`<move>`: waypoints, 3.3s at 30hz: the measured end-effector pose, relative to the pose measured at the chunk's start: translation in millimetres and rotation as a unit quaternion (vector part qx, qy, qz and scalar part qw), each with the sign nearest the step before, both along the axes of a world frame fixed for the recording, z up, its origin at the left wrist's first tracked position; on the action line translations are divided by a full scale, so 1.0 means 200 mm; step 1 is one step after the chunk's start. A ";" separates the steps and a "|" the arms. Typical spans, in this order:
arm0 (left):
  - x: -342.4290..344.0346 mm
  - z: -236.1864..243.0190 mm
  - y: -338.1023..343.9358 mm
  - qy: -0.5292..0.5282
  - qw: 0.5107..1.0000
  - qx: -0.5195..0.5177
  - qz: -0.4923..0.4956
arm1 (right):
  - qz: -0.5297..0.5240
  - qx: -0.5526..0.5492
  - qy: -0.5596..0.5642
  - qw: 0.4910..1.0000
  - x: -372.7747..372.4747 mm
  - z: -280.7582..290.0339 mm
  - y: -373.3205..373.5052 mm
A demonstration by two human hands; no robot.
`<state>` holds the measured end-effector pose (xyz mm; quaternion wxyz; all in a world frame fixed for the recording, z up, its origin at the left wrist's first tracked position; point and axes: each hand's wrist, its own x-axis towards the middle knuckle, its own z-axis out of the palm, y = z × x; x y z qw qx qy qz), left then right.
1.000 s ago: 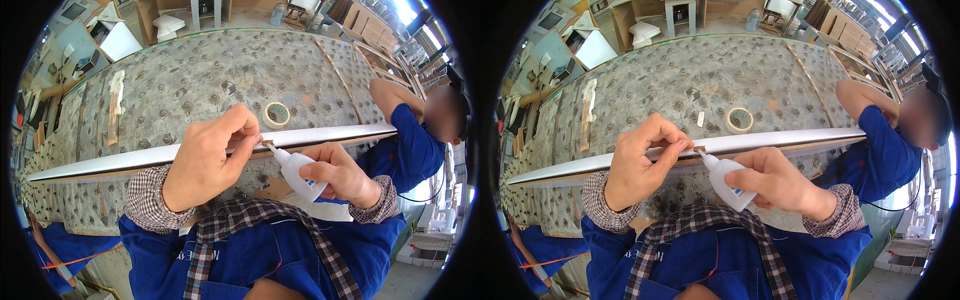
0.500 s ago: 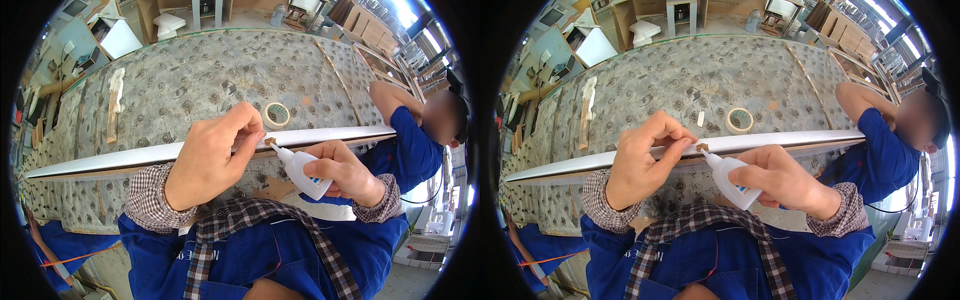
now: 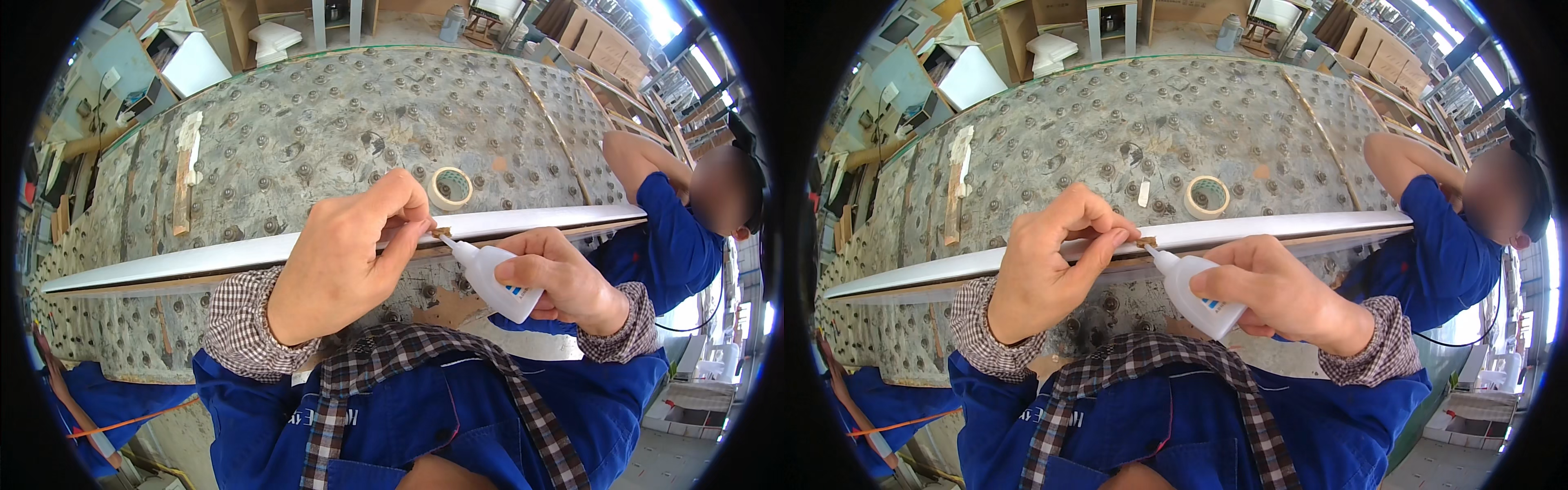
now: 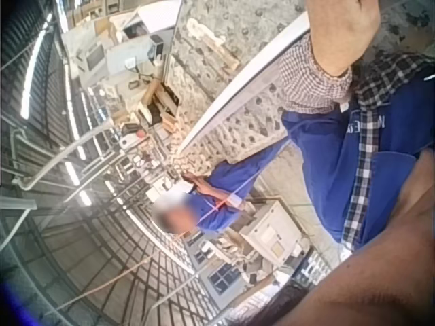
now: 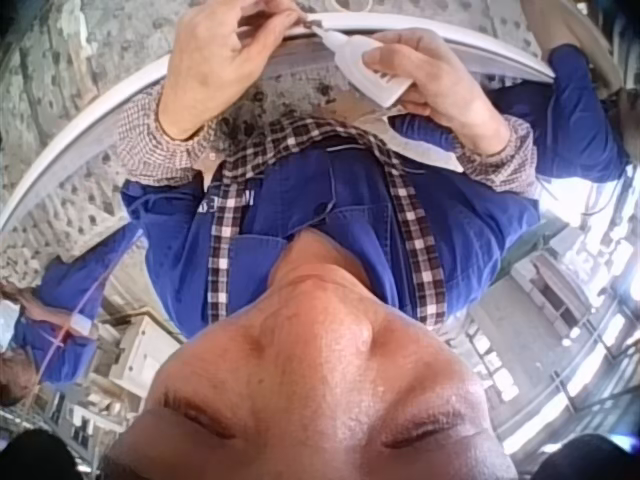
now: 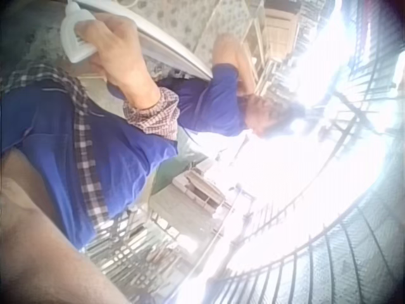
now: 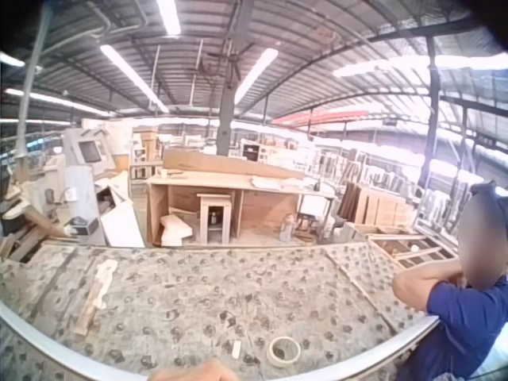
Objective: The person applies a white edge strip to a long board. They use a small tool to press the strip, apply adhesive from a bottle, and smooth the edge with tape. The person works along the length of the board, repeating the process.
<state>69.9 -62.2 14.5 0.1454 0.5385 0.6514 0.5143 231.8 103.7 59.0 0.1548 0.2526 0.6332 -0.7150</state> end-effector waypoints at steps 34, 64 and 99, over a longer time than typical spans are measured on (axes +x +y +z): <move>-0.01 0.00 0.00 -0.002 1.000 0.004 -0.014 | 0.012 0.009 0.019 1.000 0.02 -0.01 0.00; 0.00 0.01 0.00 0.001 1.000 -0.011 -0.017 | 0.013 -0.008 0.037 0.999 0.02 -0.01 0.00; 0.00 0.01 0.00 0.041 0.999 0.009 -0.026 | -0.025 0.030 0.083 0.996 0.11 -0.07 0.04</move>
